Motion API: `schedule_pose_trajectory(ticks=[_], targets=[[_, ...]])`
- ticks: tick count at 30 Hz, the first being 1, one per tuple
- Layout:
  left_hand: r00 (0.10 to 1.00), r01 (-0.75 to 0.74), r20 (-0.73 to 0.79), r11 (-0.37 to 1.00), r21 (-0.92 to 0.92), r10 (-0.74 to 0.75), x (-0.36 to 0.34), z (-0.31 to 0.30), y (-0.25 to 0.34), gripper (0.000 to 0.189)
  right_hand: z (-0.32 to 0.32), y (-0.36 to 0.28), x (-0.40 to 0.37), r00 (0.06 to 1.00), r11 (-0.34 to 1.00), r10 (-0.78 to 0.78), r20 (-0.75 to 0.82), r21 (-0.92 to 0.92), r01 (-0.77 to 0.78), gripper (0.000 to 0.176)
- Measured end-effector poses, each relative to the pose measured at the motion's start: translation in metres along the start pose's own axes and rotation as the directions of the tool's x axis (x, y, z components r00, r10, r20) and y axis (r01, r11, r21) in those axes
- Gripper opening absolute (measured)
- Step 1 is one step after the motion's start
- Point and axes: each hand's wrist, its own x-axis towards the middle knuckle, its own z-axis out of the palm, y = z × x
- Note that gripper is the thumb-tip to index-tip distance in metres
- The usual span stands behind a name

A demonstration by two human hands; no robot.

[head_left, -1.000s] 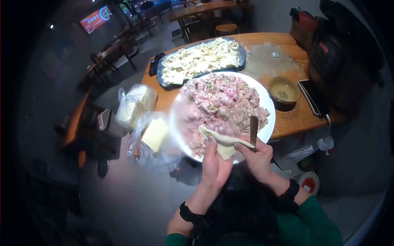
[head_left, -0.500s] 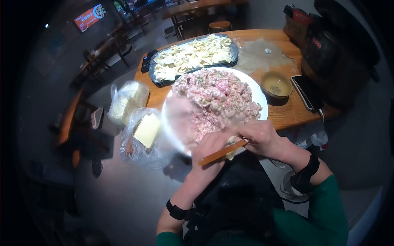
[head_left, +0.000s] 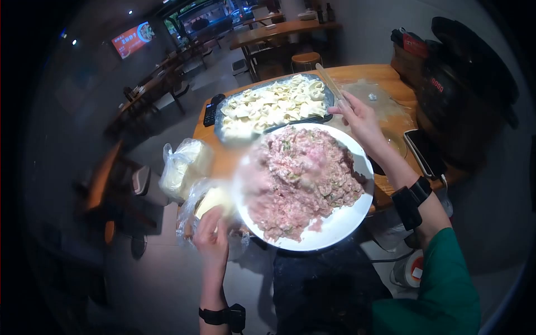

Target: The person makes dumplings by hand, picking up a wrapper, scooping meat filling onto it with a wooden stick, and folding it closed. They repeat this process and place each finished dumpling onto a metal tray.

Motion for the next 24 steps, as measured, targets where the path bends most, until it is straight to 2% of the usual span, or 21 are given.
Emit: schedule_pose_trajectory(ticks=[1, 2, 3, 4, 5, 6, 7, 9, 11, 12, 14, 17, 20, 24], targets=[[0.996, 0.088, 0.006, 0.996, 0.018, -0.088, 0.000, -0.007, -0.016, 0.019, -0.002, -0.006, -0.016, 0.988, 0.984, 0.075, 0.134, 0.150, -0.095, 0.043], [0.984, 0.178, 0.015, 0.983, 0.037, -0.179, -0.004, -0.010, -0.027, 0.018, -0.005, -0.016, -0.036, 0.977, 0.979, 0.108, 0.182, 0.151, -0.136, 0.037], [0.980, 0.195, 0.018, 0.980, 0.041, -0.196, -0.004, -0.011, -0.035, 0.018, -0.010, -0.014, -0.053, 0.967, 0.985, 0.085, 0.240, 0.126, -0.118, 0.035], [0.990, 0.126, 0.044, 0.982, 0.144, -0.133, 0.001, -0.011, -0.042, 0.014, -0.017, -0.011, -0.069, 0.949, 0.989, 0.061, 0.308, 0.107, -0.099, 0.033], [0.993, 0.065, 0.076, 0.964, 0.258, -0.088, 0.003, -0.014, -0.051, 0.010, -0.023, -0.010, -0.087, 0.949, 0.996, 0.046, 0.311, 0.064, -0.069, 0.031], [0.986, 0.073, 0.116, 0.934, 0.349, -0.120, 0.000, -0.010, -0.066, 0.009, -0.028, -0.013, -0.104, 0.943, 0.999, 0.024, 0.331, 0.032, -0.037, 0.029], [0.975, 0.081, 0.152, 0.892, 0.445, -0.164, -0.003, -0.009, -0.077, 0.008, -0.030, -0.024, -0.121, 0.936, 0.995, 0.072, 0.345, 0.039, -0.090, 0.029], [0.961, 0.038, 0.237, 0.913, 0.406, -0.145, 0.008, -0.014, -0.052, 0.009, -0.042, -0.037, -0.145, 0.895, 0.985, 0.166, 0.415, -0.033, -0.167, 0.027], [0.946, 0.019, 0.290, 0.919, 0.395, -0.145, 0.007, -0.011, -0.056, 0.006, -0.048, -0.023, -0.167, 0.894, 0.980, 0.177, 0.411, 0.005, -0.197, 0.025], [0.946, 0.030, 0.284, 0.914, 0.406, -0.157, 0.006, -0.011, -0.059, 0.006, -0.050, -0.023, -0.172, 0.888, 0.981, 0.173, 0.425, 0.010, -0.196, 0.025], [0.953, -0.021, 0.283, 0.905, 0.424, -0.110, 0.006, -0.006, -0.064, 0.005, -0.057, -0.026, -0.177, 0.851, 0.984, 0.179, 0.493, -0.111, -0.143, 0.027], [0.959, -0.094, 0.282, 0.891, 0.445, -0.040, 0.008, -0.002, -0.065, 0.003, -0.056, -0.019, -0.184, 0.882, 0.992, 0.127, 0.454, -0.038, -0.124, 0.024], [0.950, -0.163, 0.311, 0.860, 0.484, 0.004, 0.008, 0.004, -0.067, 0.003, -0.057, -0.023, -0.187, 0.867, 0.986, 0.168, 0.469, -0.071, -0.152, 0.024], [0.958, -0.174, 0.286, 0.835, 0.522, 0.021, 0.006, 0.010, -0.071, 0.005, -0.058, -0.015, -0.193, 0.858, 0.987, 0.161, 0.487, -0.085, -0.137, 0.023]])
